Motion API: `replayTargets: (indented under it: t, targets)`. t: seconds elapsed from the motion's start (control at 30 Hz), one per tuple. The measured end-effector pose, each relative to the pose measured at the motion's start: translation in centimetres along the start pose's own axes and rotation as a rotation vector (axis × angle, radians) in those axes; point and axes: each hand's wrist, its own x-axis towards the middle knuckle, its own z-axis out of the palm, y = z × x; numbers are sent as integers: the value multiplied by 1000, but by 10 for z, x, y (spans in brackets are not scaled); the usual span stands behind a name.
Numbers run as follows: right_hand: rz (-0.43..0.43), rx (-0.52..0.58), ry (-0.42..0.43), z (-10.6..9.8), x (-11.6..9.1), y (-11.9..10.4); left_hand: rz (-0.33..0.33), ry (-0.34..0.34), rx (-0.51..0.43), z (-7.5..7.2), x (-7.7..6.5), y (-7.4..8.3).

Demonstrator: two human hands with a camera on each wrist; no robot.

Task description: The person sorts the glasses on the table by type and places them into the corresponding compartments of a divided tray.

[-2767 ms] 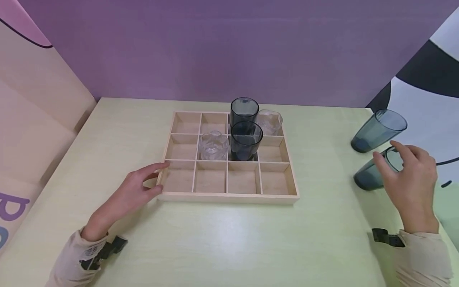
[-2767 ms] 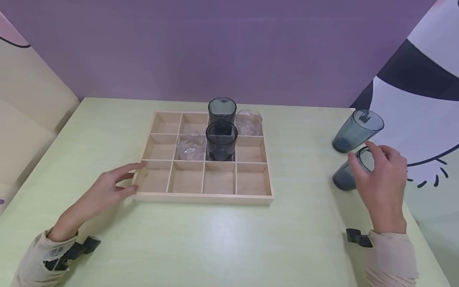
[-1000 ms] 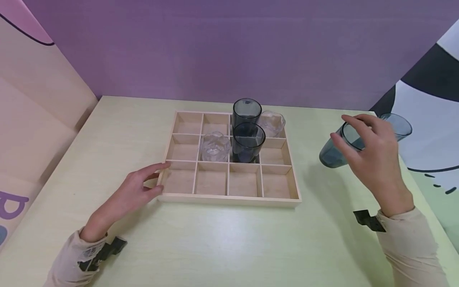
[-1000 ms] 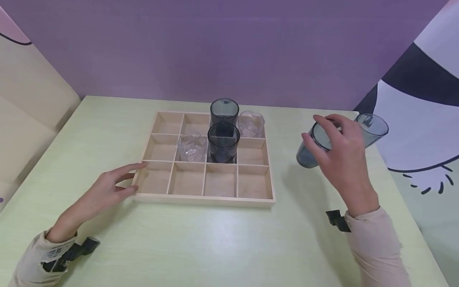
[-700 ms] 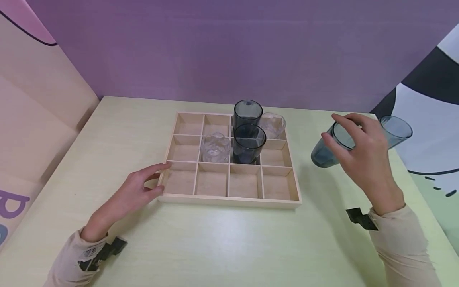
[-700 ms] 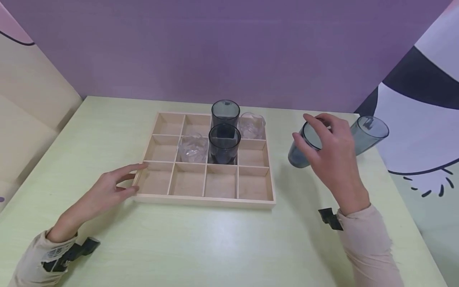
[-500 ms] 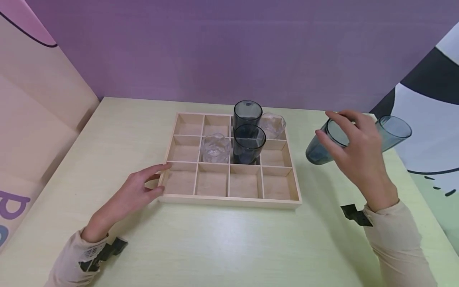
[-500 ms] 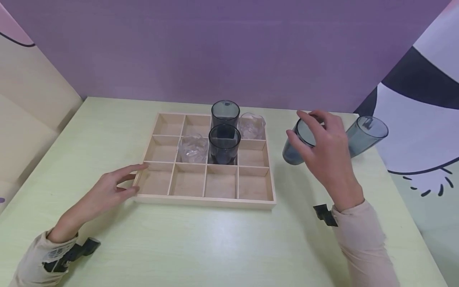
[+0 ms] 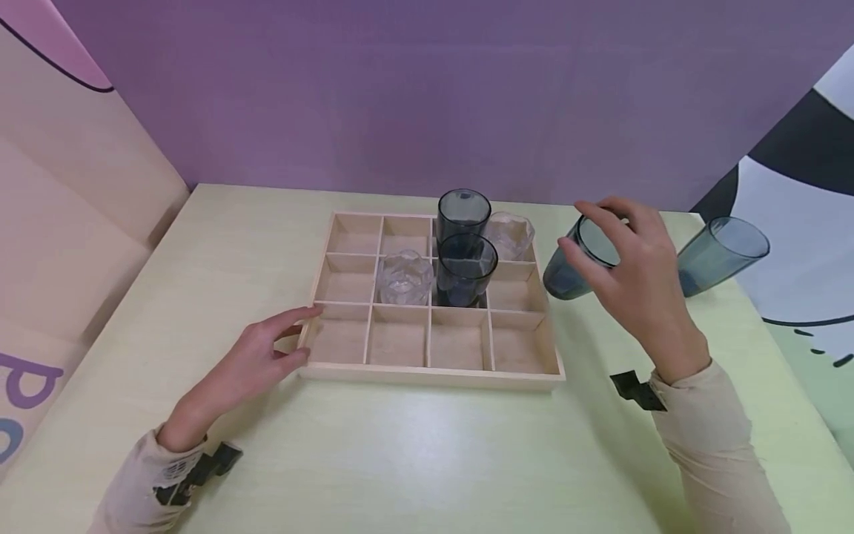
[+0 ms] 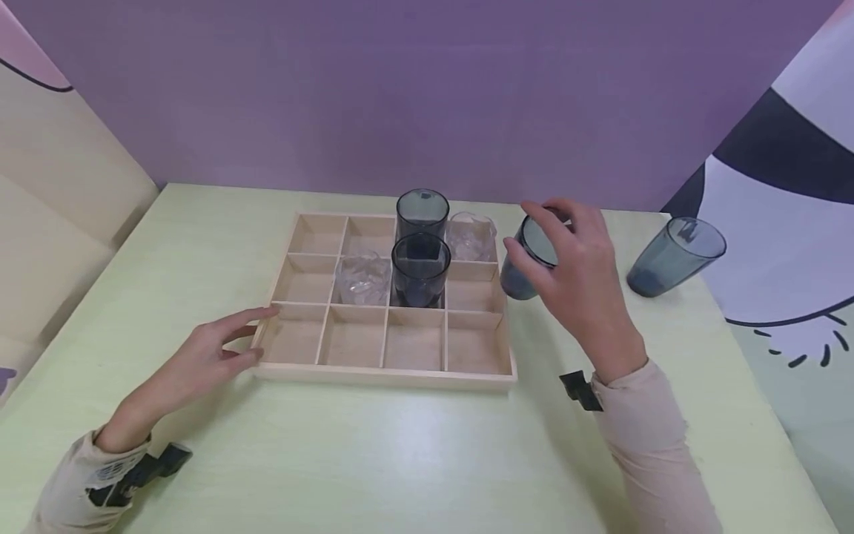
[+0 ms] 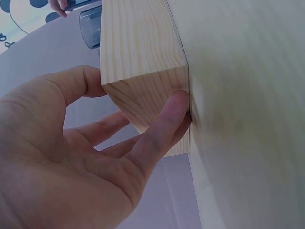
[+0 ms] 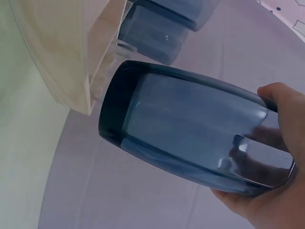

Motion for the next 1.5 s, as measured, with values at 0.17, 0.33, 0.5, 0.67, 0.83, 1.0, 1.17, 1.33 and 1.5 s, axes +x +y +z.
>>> replayTargets:
  t: [0.17, 0.33, 0.5, 0.67, 0.83, 1.0, 1.17, 1.33, 1.5]
  targets:
    - [-37, 19, -8, 9, 0, -2, 0, 9, -5, 1, 1, 1]
    - [-108, 18, -14, 19, -4, -4, -2, 3, -7, 1, 0, 2]
    - [-149, 39, -12, 29, -6, -9, -3, -1, 4, 0, 0, 2]
    - [-155, 45, -18, 37, -8, -10, -20, -6, 9, -2, -1, 3]
    - [-161, 63, -37, 45, -10, -9, -34, -4, -2, -2, -2, 5]
    - [-158, 69, -70, 50, -11, -8, -22, -6, -3, -1, -1, 5]
    - [-157, 77, -85, 54, -12, -7, -22, -6, -2, -1, 0, 4]
    - [-158, 80, -110, 58, -13, -6, -19, -8, -8, -1, 0, 3]
    - [-127, 94, -133, 63, -16, -3, -15, -8, -20, -1, -1, 4]
